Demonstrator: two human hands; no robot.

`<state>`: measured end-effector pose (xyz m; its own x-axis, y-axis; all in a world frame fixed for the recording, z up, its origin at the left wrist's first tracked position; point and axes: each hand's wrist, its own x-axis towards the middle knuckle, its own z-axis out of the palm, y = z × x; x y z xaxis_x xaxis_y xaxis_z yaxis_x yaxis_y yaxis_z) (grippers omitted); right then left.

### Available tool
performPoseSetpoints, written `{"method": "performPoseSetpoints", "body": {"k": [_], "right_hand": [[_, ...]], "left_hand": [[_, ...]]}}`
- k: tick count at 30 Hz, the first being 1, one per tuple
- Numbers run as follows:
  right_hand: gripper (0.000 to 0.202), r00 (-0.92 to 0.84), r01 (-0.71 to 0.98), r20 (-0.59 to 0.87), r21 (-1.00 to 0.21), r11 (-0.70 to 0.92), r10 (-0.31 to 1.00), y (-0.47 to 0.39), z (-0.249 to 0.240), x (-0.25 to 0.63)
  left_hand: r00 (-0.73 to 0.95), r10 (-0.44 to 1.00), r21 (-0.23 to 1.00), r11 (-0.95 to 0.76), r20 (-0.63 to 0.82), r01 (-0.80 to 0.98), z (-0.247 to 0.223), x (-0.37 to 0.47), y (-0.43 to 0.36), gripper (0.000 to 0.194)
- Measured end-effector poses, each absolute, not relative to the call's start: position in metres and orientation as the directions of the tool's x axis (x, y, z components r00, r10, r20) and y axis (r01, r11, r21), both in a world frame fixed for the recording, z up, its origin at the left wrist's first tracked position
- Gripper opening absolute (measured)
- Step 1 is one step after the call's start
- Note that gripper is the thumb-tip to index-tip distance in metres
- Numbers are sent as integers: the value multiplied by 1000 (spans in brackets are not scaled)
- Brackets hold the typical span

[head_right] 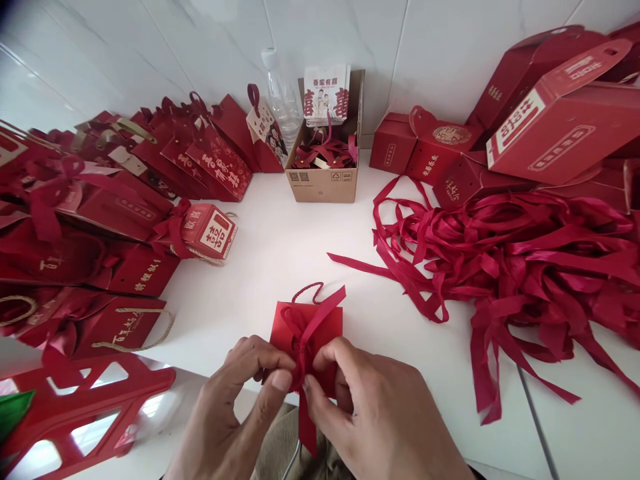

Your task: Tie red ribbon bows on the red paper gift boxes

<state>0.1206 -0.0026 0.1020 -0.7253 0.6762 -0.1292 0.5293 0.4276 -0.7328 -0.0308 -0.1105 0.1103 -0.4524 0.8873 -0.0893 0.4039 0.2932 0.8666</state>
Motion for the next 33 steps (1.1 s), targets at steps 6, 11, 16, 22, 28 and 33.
{"method": "performPoseSetpoints", "body": {"k": [6,11,16,22,28,33], "right_hand": [[15,-719,547,-92,-687,479,689,-1,104,119],[10,-746,500,13,-651,572,666,3,104,121],[15,-749,486,105,-583,651,654,-1,95,118],[13,-747,524,15,-602,602,665,3,103,121],[23,-616,591,132,-575,566,777,13,118,131],[34,-777,413,249,-493,766,579,-1,112,127]], "left_hand": [[-403,915,791,255,-12,556,104,-32,-115,13],[-365,931,783,234,-9,576,102,-33,-116,16],[-423,906,822,216,33,527,105,-43,-111,14],[-243,953,809,-4,181,587,93,-77,-80,38],[-265,954,876,7,138,482,89,-77,-77,22],[-271,960,927,32,75,373,91,-76,-84,13]]}}
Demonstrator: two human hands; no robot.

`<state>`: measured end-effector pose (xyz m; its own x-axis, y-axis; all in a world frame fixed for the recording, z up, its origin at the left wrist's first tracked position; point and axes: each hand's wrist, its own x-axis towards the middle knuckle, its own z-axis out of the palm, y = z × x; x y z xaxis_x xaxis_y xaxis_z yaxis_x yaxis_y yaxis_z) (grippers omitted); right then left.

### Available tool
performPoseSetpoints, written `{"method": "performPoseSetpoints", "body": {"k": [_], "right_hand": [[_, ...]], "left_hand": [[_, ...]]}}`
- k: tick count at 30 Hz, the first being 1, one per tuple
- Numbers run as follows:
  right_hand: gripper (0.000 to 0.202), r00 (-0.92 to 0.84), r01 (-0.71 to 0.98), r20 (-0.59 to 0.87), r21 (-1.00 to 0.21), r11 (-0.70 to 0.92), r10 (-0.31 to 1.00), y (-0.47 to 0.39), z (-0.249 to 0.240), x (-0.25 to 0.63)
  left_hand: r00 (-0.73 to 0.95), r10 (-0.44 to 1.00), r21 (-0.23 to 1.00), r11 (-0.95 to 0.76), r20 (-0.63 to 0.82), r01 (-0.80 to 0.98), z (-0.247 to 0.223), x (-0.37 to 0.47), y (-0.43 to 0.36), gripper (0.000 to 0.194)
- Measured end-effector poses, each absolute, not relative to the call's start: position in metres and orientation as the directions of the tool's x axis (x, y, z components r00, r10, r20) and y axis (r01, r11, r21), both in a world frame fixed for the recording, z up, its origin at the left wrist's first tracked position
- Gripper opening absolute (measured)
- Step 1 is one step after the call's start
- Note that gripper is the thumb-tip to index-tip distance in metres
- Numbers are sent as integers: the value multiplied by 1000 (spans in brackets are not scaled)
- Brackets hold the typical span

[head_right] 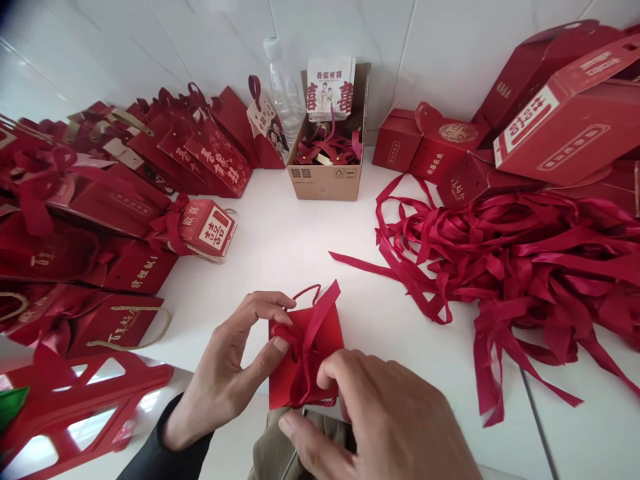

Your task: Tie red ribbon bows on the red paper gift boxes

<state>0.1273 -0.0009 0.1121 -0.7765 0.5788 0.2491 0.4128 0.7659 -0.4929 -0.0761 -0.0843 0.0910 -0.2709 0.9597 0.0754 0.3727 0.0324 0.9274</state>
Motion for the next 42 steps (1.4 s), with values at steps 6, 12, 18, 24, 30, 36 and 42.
{"method": "performPoseSetpoints", "body": {"k": [6,12,18,24,30,36,42], "right_hand": [[21,-794,421,186,-519,744,579,-9,102,129],[20,-763,453,287,-400,796,579,-11,103,123],[13,-749,488,201,-475,732,631,-11,99,129],[11,-724,496,198,-515,699,660,-5,96,141],[18,-703,518,191,-522,677,685,-5,98,143],[16,-721,501,192,-519,692,666,-1,96,146],[13,-731,495,170,-535,685,661,4,100,148]], "left_hand": [[-341,939,958,71,29,278,86,-75,-87,5],[-432,900,972,144,-52,183,87,-69,-87,6],[-481,873,976,168,-82,139,85,-67,-89,7],[-500,862,974,175,-80,146,85,-64,-93,8],[-542,836,967,202,-87,156,83,-64,-94,13],[-574,812,958,240,-109,158,82,-63,-95,17],[-581,803,956,257,-130,141,84,-64,-96,22]]}}
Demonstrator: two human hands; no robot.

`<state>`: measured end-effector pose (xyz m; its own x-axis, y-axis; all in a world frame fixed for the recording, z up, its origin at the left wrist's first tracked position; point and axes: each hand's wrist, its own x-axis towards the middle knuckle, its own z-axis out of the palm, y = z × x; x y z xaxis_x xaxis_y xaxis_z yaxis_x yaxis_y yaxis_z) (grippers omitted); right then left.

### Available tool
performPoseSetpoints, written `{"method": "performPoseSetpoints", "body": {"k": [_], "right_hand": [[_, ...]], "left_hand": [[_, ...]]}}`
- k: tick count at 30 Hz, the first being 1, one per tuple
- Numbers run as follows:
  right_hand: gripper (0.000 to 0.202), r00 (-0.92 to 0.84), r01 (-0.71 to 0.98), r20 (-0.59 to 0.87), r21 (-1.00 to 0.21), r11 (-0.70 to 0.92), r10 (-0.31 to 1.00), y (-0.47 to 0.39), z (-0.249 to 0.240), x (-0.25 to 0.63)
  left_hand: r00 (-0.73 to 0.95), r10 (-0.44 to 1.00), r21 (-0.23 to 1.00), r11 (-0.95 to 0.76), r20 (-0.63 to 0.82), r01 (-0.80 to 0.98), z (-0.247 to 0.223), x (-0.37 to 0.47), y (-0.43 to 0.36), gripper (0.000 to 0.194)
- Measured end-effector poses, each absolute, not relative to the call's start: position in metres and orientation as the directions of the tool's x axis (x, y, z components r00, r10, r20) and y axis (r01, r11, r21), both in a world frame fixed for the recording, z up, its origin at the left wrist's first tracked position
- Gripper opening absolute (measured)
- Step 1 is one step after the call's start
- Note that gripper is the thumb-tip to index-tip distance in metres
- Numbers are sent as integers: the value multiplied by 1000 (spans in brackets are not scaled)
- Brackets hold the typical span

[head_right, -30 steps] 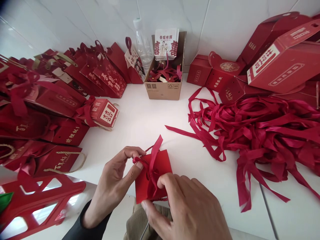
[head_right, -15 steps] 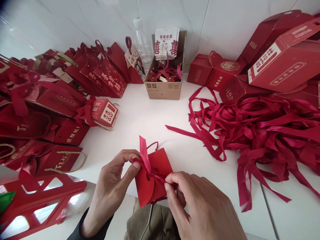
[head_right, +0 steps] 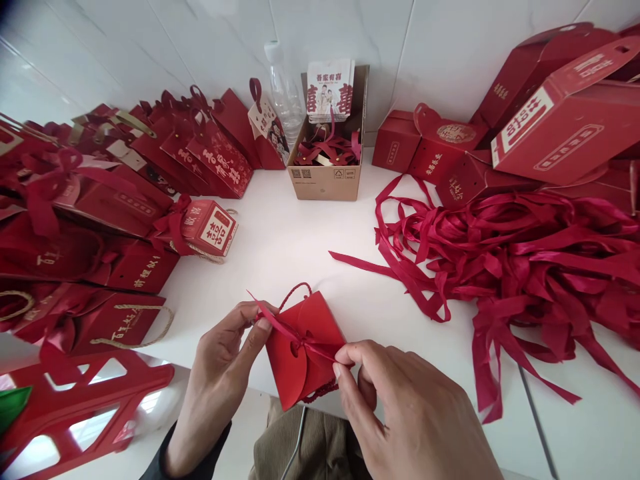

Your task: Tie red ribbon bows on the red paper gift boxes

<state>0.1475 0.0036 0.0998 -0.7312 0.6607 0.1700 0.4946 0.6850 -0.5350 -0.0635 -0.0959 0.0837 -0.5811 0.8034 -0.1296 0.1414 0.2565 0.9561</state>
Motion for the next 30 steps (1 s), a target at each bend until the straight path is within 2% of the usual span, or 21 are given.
{"method": "performPoseSetpoints", "body": {"k": [3,5,7,10,15,19,23,25,27,30], "right_hand": [[22,-706,496,161,-582,644,689,9,103,151],[29,-686,515,171,-572,638,707,14,102,154],[23,-692,518,173,-557,649,701,19,100,155],[11,-707,515,131,-578,633,695,23,96,154],[17,-669,562,66,-607,562,740,28,91,163],[21,-638,608,11,-607,512,770,37,88,177],[23,-543,655,132,-550,517,829,39,91,179],[22,-564,627,200,-528,573,802,32,95,172],[20,-655,530,232,-538,656,719,20,96,160],[17,-750,398,247,-572,717,613,5,93,143]], "left_hand": [[-514,850,965,217,-113,146,87,-65,-100,19],[-451,889,972,168,-78,164,90,-65,-102,23],[-411,911,974,129,-43,184,90,-64,-102,24],[-463,886,977,111,-15,180,88,-61,-98,13],[-561,827,991,108,-43,83,83,-59,-93,17],[-603,796,984,145,-56,100,85,-60,-94,21],[-617,785,983,156,-62,99,88,-61,-97,24],[-522,851,985,136,-62,105,89,-62,-101,22],[-415,908,980,130,-57,150,88,-62,-105,23],[-390,920,955,154,-45,254,84,-60,-109,25]]}}
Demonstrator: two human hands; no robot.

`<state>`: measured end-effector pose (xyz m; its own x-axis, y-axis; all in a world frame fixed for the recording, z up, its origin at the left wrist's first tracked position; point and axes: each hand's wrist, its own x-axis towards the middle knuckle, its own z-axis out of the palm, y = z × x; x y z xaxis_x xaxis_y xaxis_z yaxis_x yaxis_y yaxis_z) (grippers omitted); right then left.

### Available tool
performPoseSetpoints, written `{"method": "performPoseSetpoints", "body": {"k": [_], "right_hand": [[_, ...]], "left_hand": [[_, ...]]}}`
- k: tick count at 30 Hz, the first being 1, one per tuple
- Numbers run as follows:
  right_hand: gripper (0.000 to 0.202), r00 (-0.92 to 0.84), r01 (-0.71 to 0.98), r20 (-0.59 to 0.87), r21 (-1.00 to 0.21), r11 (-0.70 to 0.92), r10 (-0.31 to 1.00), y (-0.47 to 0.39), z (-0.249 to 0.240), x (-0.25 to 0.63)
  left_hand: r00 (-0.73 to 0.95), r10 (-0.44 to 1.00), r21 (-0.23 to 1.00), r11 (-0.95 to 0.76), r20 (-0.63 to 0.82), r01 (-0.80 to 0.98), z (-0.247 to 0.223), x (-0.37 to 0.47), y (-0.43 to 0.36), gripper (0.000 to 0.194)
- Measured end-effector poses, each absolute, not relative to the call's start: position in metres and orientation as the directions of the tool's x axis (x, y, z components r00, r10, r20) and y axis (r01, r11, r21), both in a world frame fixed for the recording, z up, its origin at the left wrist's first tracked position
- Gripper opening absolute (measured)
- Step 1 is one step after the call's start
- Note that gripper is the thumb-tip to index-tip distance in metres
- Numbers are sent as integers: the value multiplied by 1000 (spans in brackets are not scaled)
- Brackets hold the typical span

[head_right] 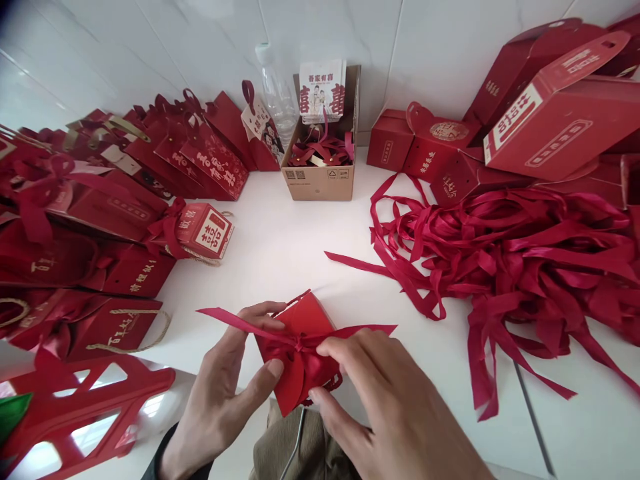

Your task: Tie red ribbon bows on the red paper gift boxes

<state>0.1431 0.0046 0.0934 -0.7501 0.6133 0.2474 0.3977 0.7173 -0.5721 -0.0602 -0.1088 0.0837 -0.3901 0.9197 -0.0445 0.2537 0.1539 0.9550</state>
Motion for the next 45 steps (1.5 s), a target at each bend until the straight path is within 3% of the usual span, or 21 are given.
{"method": "performPoseSetpoints", "body": {"k": [5,15,19,23,25,28,34,39,42,45], "right_hand": [[13,-746,379,210,-646,662,632,-1,91,132],[15,-753,405,159,-652,641,638,1,96,136],[11,-736,404,163,-673,620,657,5,99,144],[35,-691,470,247,-560,682,679,16,95,153],[27,-710,475,252,-518,711,658,22,91,154],[10,-731,463,209,-548,697,650,27,88,153],[11,-668,517,213,-556,650,713,32,91,157],[11,-650,529,182,-588,611,738,33,91,156],[18,-629,553,142,-610,568,765,32,89,155],[27,-566,622,63,-621,476,822,32,88,155]], "left_hand": [[-473,881,958,131,6,256,78,-58,-107,8],[-654,756,972,149,6,182,69,-53,-104,9],[-573,817,965,99,60,243,69,-55,-110,16],[-431,893,947,20,128,321,72,-56,-113,39],[-406,903,935,14,140,354,74,-55,-112,29],[-437,883,912,29,168,409,76,-55,-110,11],[-427,859,822,11,285,570,72,-62,-113,15],[-468,856,873,41,220,486,71,-56,-114,15],[-494,852,871,101,174,480,71,-50,-112,40],[-479,868,847,155,129,509,71,-47,-109,41]]}}
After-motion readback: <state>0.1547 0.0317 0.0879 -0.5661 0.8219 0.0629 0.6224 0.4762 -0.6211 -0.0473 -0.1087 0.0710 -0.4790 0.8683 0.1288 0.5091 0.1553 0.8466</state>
